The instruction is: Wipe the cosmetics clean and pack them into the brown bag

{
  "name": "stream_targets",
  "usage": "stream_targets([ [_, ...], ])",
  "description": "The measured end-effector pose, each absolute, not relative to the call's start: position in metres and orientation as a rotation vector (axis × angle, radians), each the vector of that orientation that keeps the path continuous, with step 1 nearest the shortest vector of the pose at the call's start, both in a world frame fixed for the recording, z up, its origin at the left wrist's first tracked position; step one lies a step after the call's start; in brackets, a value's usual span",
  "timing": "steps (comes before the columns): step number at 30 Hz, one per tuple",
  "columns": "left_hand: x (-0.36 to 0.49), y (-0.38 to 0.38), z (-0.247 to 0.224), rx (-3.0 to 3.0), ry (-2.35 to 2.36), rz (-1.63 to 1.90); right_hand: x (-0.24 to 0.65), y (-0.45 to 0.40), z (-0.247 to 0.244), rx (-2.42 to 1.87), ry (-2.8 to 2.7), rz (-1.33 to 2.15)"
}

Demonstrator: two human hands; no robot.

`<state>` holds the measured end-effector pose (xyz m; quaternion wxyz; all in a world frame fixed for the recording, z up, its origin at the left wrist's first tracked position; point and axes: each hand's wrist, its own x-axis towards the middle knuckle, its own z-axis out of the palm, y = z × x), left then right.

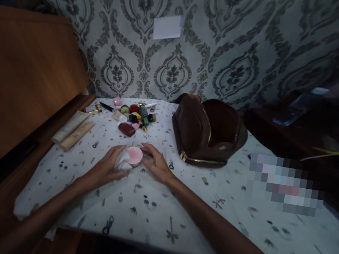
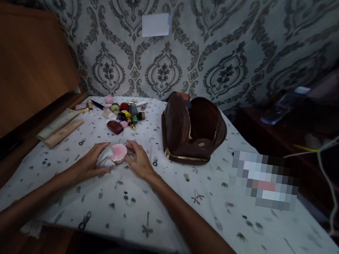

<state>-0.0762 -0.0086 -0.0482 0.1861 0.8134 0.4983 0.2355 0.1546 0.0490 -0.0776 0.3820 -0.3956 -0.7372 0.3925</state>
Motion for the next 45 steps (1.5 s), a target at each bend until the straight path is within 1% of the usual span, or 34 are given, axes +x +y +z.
stream_targets([
  [5,-0.086,-0.029,-0.057,2.332,1.440,0.829,0.146,0.049,-0.075,-1.038,-2.057,0.911],
  [10,-0.076,-0.027,-0.045,2.378,1.379,0.928,0.143,0.046,-0.073,-1.059,-2.076,0.876],
  [13,-0.062,-0.016,-0.039,2.517,1.276,0.923,0.144,0.046,-0.074,-1.056,-2.083,0.866],
  [16,-0.046,0.000,-0.039,2.652,1.125,0.841,0.145,0.047,-0.077,-1.017,-2.084,0.853],
  [19,-0.035,0.015,-0.041,2.712,1.119,0.752,0.145,0.049,-0.078,-1.014,-2.071,0.854],
  [24,-0.032,0.029,-0.041,2.720,1.294,0.701,0.145,0.049,-0.077,-1.067,-2.050,0.871],
  [29,-0.039,0.024,-0.040,2.599,1.502,0.707,0.146,0.045,-0.071,-1.105,-2.044,0.930],
  [32,-0.044,0.018,-0.037,2.558,1.597,0.651,0.146,0.045,-0.069,-1.084,-2.052,0.925],
  [40,-0.039,-0.013,-0.031,2.603,1.934,0.222,0.148,0.043,-0.066,-1.063,-2.064,0.913],
  [45,-0.032,-0.032,-0.036,2.647,1.976,0.065,0.147,0.041,-0.066,-1.082,-2.072,0.884],
])
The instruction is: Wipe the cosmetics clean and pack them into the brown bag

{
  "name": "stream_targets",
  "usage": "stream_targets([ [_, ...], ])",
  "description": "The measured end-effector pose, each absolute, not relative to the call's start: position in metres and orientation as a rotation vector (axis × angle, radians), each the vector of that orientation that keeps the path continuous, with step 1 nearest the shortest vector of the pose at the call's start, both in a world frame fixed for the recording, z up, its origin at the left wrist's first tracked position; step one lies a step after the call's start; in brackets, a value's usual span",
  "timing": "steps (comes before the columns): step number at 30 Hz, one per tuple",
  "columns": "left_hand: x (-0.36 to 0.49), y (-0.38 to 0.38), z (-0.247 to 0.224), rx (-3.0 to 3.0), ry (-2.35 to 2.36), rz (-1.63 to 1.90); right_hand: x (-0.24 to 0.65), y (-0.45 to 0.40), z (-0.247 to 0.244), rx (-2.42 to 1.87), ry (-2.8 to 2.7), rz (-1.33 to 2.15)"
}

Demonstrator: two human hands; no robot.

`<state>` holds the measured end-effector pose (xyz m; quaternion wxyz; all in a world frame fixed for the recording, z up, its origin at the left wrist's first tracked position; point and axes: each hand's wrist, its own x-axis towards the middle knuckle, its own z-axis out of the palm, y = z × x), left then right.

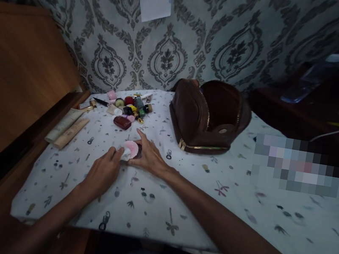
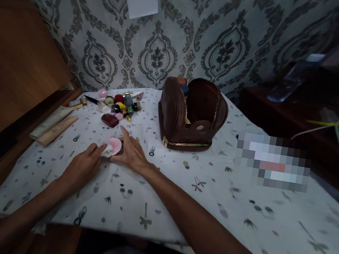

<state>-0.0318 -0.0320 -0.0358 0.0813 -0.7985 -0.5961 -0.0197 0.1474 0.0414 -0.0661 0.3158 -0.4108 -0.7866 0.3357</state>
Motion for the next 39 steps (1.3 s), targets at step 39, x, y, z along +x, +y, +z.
stream_targets([
  [39,-0.064,0.044,-0.043,-2.773,-2.008,-0.994,0.149,0.044,-0.073,-1.035,-2.174,0.782],
])
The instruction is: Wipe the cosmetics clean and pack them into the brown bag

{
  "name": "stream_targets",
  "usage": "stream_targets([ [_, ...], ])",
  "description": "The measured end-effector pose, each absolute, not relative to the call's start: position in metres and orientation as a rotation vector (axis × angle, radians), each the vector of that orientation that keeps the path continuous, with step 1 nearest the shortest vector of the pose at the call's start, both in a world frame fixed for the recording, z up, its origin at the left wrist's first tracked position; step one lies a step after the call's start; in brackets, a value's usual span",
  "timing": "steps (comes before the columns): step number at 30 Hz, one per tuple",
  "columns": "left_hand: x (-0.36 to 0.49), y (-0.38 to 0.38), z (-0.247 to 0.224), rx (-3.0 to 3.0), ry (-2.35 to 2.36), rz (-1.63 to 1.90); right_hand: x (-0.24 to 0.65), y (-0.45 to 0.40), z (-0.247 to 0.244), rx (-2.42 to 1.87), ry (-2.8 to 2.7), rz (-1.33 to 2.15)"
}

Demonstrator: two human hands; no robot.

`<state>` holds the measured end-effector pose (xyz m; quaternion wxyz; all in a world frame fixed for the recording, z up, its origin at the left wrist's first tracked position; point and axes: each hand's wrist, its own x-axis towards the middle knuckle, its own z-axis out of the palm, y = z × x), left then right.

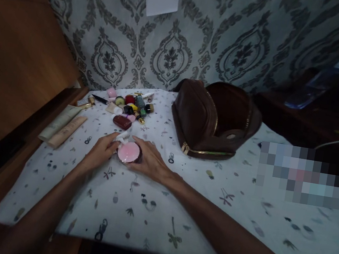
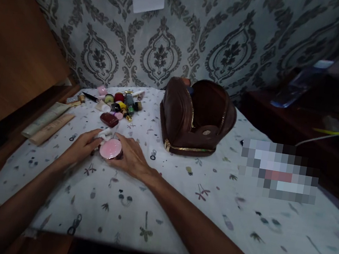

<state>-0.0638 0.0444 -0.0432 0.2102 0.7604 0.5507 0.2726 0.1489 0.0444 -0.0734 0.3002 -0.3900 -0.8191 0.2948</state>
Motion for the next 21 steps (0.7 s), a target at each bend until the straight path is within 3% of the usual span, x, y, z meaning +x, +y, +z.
stream_targets([
  [14,-0.076,0.039,-0.034,2.084,1.398,0.597,0.150,0.047,-0.084,-0.969,-2.180,0.723],
  [21,-0.071,0.035,-0.033,2.105,1.332,0.568,0.150,0.044,-0.087,-1.131,-2.086,0.618],
])
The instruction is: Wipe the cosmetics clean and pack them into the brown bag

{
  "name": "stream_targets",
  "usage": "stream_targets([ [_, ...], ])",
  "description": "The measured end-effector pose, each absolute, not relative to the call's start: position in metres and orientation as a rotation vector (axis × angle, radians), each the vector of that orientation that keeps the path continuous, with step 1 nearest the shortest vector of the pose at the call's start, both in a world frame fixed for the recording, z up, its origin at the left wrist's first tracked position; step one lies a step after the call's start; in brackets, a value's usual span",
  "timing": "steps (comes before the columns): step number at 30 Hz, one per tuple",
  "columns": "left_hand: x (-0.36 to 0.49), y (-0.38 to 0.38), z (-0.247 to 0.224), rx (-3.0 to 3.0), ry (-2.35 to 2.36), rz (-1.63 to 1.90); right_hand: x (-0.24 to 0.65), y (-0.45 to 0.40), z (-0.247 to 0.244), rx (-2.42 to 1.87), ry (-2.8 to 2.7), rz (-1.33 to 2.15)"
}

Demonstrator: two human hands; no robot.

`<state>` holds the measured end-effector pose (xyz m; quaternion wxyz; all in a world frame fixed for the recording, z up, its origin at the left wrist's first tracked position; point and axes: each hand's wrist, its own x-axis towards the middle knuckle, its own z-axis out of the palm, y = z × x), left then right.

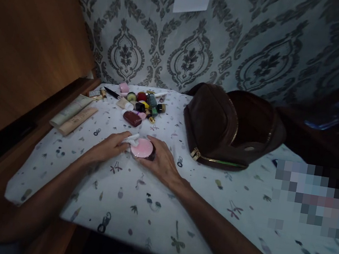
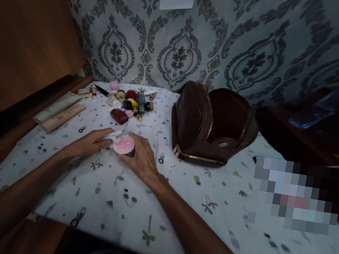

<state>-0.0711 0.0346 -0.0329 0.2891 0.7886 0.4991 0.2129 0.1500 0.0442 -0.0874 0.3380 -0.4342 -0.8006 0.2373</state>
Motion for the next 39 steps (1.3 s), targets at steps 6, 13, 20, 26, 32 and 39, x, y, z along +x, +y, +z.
stream_targets([
  [6,-0.060,0.028,-0.036,2.080,1.380,0.591,0.149,0.041,-0.078,-1.378,-2.070,0.510],
  [13,-0.059,0.032,-0.038,2.072,1.398,0.608,0.164,0.048,-0.073,-1.225,-2.282,0.596],
  [20,-0.060,0.033,-0.043,2.073,1.366,0.645,0.168,0.048,-0.073,-1.200,-2.261,0.700],
  [26,-0.059,0.031,-0.042,2.047,1.302,0.645,0.161,0.041,-0.065,-1.387,-2.285,0.595],
  [32,-0.058,0.030,-0.040,2.032,1.275,0.645,0.163,0.038,-0.055,-1.382,-2.359,0.587],
  [39,-0.051,0.028,-0.033,2.015,1.310,0.715,0.161,0.038,-0.061,-1.332,-2.191,0.668],
])
